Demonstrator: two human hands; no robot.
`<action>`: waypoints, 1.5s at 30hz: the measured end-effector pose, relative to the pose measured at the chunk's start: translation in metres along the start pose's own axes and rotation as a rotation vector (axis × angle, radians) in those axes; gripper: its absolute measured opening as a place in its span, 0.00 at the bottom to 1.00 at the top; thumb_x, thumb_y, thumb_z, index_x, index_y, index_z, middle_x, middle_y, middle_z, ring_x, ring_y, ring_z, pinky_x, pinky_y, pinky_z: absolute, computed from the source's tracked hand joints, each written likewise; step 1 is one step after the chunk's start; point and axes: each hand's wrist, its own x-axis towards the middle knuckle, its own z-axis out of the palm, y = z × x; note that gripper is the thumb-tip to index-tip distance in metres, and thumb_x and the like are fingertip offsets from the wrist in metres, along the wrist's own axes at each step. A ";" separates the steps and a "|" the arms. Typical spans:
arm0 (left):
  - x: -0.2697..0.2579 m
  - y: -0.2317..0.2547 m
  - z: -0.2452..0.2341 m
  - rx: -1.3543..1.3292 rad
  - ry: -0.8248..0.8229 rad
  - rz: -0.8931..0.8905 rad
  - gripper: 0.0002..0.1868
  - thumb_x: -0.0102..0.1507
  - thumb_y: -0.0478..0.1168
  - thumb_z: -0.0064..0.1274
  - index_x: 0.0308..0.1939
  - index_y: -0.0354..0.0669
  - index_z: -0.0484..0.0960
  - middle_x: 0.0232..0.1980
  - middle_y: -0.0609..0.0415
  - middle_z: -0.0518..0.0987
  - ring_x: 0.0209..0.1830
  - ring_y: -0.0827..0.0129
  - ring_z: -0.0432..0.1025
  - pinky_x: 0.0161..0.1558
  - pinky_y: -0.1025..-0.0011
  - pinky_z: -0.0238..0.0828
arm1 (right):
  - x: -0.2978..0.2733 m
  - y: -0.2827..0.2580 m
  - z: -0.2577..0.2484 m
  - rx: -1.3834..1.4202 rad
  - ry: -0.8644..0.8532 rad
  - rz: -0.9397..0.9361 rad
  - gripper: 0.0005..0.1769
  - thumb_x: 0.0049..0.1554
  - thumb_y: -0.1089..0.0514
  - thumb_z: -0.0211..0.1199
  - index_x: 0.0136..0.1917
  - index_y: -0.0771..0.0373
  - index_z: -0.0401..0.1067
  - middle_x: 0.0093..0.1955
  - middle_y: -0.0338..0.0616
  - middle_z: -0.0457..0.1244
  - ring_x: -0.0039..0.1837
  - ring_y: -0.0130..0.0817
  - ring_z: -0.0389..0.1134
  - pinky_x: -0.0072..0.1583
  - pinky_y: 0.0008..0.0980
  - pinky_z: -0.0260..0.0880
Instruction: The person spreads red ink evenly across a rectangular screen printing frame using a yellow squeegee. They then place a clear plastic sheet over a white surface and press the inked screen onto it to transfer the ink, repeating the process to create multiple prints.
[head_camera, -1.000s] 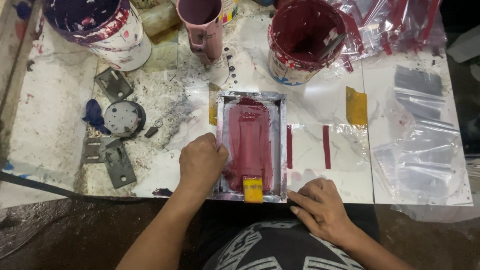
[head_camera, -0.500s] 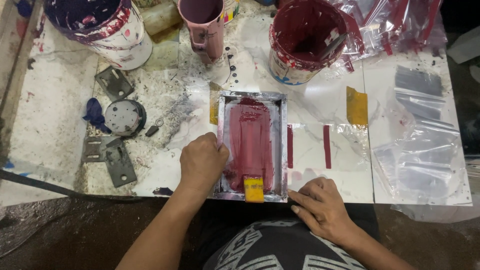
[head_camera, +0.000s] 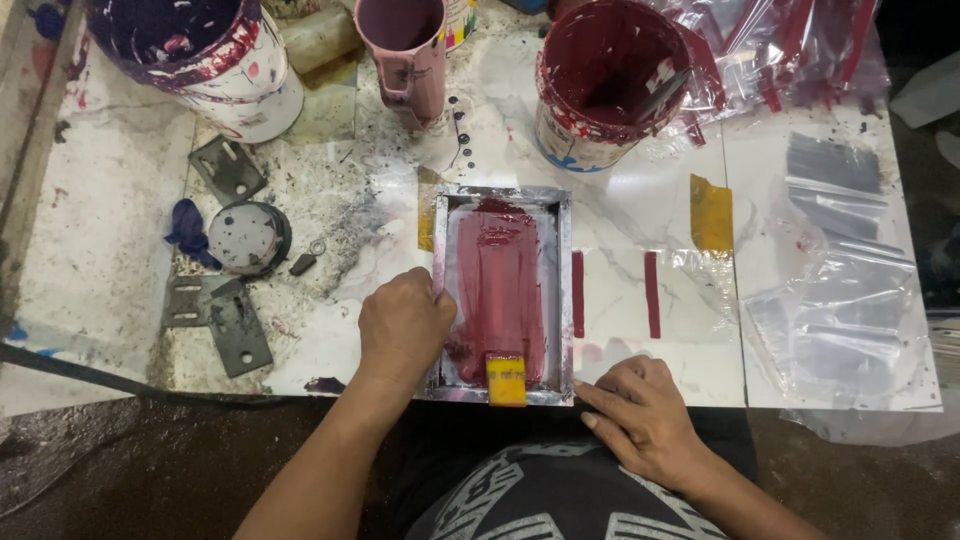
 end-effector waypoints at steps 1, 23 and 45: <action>0.000 0.001 -0.001 0.000 0.001 0.000 0.11 0.62 0.42 0.51 0.26 0.42 0.76 0.24 0.52 0.75 0.20 0.52 0.70 0.24 0.54 0.67 | 0.000 0.000 0.000 0.000 0.000 -0.001 0.18 0.59 0.56 0.64 0.63 0.55 0.74 0.44 0.37 0.63 0.49 0.37 0.62 0.53 0.40 0.57; 0.001 0.000 -0.001 -0.003 -0.016 -0.003 0.11 0.62 0.42 0.50 0.28 0.40 0.77 0.27 0.48 0.78 0.25 0.46 0.73 0.27 0.49 0.69 | 0.004 -0.004 -0.002 -0.003 -0.026 0.015 0.19 0.57 0.58 0.66 0.62 0.57 0.74 0.44 0.38 0.63 0.48 0.37 0.63 0.54 0.40 0.59; 0.001 0.001 0.000 -0.002 -0.039 -0.052 0.13 0.63 0.45 0.51 0.27 0.41 0.76 0.26 0.49 0.77 0.25 0.47 0.73 0.28 0.49 0.70 | 0.007 -0.006 -0.003 0.017 -0.006 -0.001 0.16 0.58 0.58 0.65 0.60 0.59 0.76 0.43 0.38 0.63 0.48 0.37 0.62 0.54 0.40 0.58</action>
